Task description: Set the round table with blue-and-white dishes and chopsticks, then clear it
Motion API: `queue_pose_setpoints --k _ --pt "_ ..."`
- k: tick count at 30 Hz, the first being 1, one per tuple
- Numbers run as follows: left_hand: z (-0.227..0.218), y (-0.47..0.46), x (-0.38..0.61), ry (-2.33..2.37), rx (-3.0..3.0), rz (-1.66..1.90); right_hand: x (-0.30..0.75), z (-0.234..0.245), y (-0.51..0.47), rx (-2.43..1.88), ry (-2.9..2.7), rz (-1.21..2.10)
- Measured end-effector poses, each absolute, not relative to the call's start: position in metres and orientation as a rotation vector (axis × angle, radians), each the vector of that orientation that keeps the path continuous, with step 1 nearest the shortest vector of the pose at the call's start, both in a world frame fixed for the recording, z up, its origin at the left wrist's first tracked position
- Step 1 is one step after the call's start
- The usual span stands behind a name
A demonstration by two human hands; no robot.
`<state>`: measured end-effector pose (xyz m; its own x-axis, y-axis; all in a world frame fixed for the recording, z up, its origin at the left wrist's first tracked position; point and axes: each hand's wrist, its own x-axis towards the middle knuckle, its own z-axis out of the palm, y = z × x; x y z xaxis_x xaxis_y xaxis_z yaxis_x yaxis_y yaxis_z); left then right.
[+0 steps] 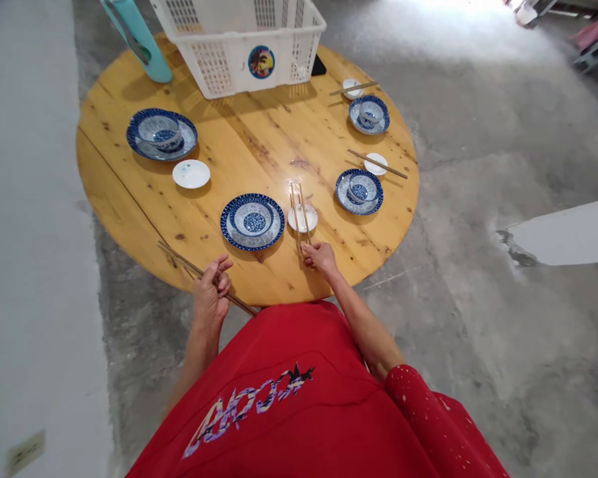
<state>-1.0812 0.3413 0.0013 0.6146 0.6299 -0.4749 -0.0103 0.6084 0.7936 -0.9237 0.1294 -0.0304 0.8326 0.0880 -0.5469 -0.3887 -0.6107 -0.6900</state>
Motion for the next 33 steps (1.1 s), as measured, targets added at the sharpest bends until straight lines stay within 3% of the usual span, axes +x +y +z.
queue_pose_setpoints --k 5,11,33 --pt "0.0 0.343 -1.085 0.838 0.839 0.438 -0.906 -0.01 0.147 -2.767 -0.001 0.251" --pt "-0.002 0.344 -1.088 0.838 0.832 0.461 -0.866 -0.001 0.181 -2.954 -0.215 0.237" --pt "-0.009 0.343 -1.089 0.861 0.796 0.466 -0.843 -0.021 0.183 -2.892 -0.229 0.392"
